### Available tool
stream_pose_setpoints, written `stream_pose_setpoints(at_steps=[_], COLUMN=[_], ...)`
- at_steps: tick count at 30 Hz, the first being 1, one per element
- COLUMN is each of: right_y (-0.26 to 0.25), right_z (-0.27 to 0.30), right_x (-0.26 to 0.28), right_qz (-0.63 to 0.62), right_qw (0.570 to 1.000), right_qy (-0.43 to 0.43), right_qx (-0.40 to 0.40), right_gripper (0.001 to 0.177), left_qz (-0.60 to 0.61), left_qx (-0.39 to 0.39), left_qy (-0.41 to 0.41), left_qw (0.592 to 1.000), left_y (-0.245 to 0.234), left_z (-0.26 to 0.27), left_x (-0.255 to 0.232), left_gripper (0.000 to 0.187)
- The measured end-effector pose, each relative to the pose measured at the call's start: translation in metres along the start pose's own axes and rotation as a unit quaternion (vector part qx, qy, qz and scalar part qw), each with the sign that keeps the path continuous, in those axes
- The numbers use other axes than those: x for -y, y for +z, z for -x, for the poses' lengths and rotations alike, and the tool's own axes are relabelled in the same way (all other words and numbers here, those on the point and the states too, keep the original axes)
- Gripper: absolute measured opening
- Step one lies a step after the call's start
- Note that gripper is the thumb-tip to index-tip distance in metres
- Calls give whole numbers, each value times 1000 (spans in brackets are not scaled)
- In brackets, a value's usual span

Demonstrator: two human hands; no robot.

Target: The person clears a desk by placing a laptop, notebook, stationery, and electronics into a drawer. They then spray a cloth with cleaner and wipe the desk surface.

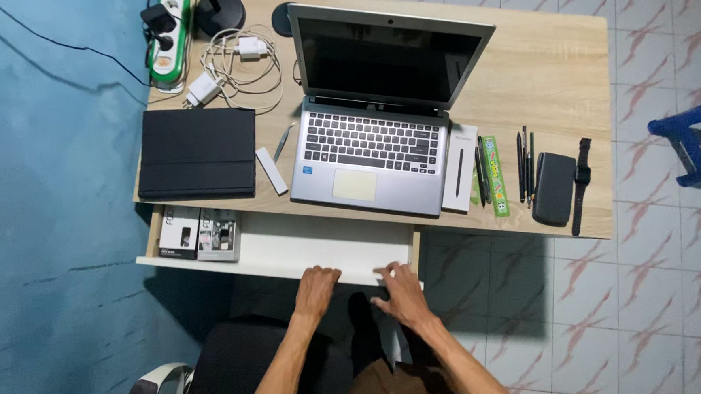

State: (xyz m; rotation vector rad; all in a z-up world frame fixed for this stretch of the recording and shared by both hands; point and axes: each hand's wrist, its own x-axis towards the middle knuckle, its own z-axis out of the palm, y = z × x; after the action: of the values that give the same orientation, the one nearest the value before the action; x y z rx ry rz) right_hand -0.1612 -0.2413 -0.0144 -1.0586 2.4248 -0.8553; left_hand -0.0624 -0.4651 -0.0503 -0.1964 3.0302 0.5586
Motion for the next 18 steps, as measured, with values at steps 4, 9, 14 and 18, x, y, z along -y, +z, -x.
stream_pose_setpoints(at_steps=[4, 9, 14, 18], right_y=[18, 24, 25, 34], right_z=[-1, 7, 22, 31], right_x=[-9, -6, 6, 14], right_qz=[90, 77, 65, 74], right_qw=[991, 981, 975, 972], right_qy=[-21, 10, -1, 19], right_qx=[95, 180, 211, 221], right_gripper=[42, 35, 39, 37], left_qz=[-8, -11, -16, -33], left_qx=[44, 38, 65, 130], left_qy=[-37, -28, -25, -53], left_qw=[998, 999, 997, 989], left_y=[-3, 1, 5, 2], left_z=[22, 40, 63, 76], left_x=[-8, -11, -14, -16], left_gripper=[16, 17, 14, 18])
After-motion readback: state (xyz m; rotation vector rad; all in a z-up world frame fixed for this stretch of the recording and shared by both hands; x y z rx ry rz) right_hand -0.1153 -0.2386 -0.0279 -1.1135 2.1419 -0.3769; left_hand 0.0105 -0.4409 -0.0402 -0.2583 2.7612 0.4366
